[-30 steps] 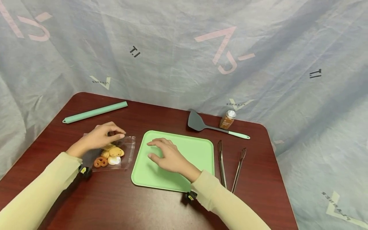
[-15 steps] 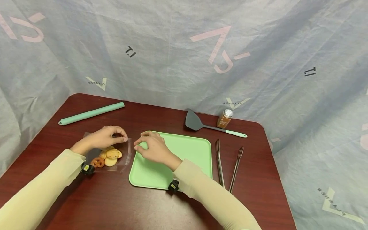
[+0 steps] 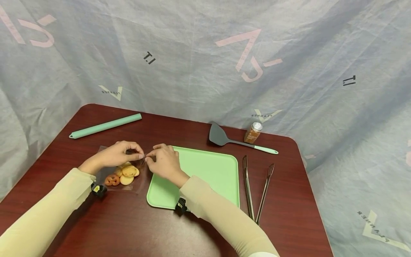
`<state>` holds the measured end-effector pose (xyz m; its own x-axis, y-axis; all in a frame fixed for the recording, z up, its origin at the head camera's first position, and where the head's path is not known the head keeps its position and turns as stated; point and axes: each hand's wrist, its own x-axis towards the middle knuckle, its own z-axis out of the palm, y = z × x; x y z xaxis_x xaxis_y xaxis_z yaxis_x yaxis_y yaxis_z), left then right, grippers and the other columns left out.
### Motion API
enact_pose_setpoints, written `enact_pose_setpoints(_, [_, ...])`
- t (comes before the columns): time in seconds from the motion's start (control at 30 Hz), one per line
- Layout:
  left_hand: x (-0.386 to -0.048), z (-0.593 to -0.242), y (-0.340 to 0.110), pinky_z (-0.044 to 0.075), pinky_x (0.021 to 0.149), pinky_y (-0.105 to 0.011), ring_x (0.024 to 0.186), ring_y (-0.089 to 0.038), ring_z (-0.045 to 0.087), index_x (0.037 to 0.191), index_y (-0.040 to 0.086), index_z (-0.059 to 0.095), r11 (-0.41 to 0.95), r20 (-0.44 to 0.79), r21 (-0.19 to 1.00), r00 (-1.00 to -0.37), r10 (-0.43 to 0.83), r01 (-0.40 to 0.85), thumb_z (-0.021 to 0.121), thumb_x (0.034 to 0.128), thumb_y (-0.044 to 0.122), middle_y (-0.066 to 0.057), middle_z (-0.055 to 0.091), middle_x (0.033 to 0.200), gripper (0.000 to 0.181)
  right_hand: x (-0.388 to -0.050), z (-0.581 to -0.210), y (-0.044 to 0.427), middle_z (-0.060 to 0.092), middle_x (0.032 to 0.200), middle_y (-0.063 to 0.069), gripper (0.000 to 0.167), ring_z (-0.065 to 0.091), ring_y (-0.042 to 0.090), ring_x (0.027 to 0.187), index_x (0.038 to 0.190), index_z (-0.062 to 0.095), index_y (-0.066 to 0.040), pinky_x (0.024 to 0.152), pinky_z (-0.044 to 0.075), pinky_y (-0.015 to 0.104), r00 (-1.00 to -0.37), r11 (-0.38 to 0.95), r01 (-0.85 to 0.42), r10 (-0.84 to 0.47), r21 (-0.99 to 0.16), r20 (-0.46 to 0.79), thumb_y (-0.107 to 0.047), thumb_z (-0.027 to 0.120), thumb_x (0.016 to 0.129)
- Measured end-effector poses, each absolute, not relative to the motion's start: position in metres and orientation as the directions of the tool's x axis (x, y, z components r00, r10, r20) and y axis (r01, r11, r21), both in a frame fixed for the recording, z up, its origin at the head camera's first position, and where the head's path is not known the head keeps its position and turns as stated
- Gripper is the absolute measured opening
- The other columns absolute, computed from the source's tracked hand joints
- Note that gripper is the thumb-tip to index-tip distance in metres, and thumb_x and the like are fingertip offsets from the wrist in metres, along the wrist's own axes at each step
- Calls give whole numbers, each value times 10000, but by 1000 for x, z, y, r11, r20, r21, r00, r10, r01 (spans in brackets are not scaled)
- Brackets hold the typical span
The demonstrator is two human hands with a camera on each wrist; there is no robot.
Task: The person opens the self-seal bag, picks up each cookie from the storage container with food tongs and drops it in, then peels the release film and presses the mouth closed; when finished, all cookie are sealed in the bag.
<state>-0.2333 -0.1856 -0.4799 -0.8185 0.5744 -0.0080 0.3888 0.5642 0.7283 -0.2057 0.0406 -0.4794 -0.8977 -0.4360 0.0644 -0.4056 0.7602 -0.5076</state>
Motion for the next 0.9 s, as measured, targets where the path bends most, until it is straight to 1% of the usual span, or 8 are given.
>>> enact_pose_setpoints(0.17, [-234, -481, -186, 287, 929, -631, 865, -190, 588, 1003, 163, 754, 547, 1, 737, -810, 586, 396, 693, 995, 196, 62, 702, 1008, 69, -208, -480, 38, 629, 1332, -26, 189, 544, 236, 1178, 1074, 817, -255, 907, 415, 480, -907, 762, -389, -416, -517, 69, -314, 658, 992])
enact_pose_setpoints(0.2, [-234, -481, -186, 282, 944, -646, 888, -193, 600, 1002, 167, 755, 541, 2, 741, -807, 590, 398, 694, 995, 200, 60, 704, 1015, 69, -208, -481, 38, 632, 1329, -28, 189, 547, 236, 1180, 1074, 818, -250, 913, 414, 488, -905, 761, -393, -418, -516, 72, -312, 660, 991])
enact_pose_setpoints(0.27, [-234, -481, -185, 253, 984, -693, 942, -213, 622, 1003, 174, 759, 529, 4, 749, -802, 597, 398, 695, 995, 205, 55, 705, 1030, 72, -209, -482, 37, 636, 1323, -37, 187, 551, 231, 1182, 1071, 819, -244, 921, 409, 497, -903, 758, -400, -423, -515, 80, -311, 665, 988])
enact_pose_setpoints(0.33, [-235, -481, -185, 190, 1020, -745, 1014, -244, 635, 1003, 179, 765, 521, 4, 757, -801, 599, 394, 699, 991, 203, 51, 706, 1040, 71, -209, -483, 36, 637, 1315, -52, 183, 558, 217, 1175, 1070, 819, -244, 919, 409, 493, -902, 760, -407, -423, -507, 89, -309, 671, 985])
enact_pose_setpoints(0.4, [-235, -482, -185, 103, 1031, -783, 1073, -269, 634, 1007, 183, 772, 514, 7, 764, -801, 599, 391, 704, 987, 205, 50, 706, 1044, 74, -210, -484, 34, 641, 1309, -57, 179, 564, 209, 1170, 1069, 819, -236, 917, 409, 493, -900, 760, -414, -423, -502, 102, -307, 679, 982])
enact_pose_setpoints(0.5, [-235, -482, -186, 130, 1033, -770, 1068, -278, 637, 1006, 177, 780, 512, 13, 765, -804, 595, 392, 713, 979, 196, 53, 703, 1028, 75, -209, -484, 32, 648, 1295, -64, 179, 577, 192, 1163, 1060, 820, -216, 922, 413, 494, -898, 757, -424, -422, -497, 125, -296, 682, 978])
enact_pose_setpoints(0.67, [-235, -482, -186, 216, 1011, -719, 1003, -230, 642, 991, 182, 798, 507, 42, 754, -801, 598, 418, 734, 958, 174, 75, 695, 982, 73, -209, -487, 28, 671, 1240, -80, 183, 601, 145, 1115, 1023, 825, -196, 890, 425, 461, -894, 755, -441, -419, -485, 160, -277, 669, 972])
enact_pose_setpoints(0.9, [-235, -482, -185, 226, 1005, -715, 961, -193, 642, 986, 175, 809, 499, 67, 749, -799, 598, 436, 747, 945, 156, 82, 691, 960, 77, -211, -491, 25, 689, 1153, -109, 191, 616, 99, 1056, 996, 825, -203, 875, 427, 434, -887, 770, -460, -422, -441, 189, -277, 652, 959])
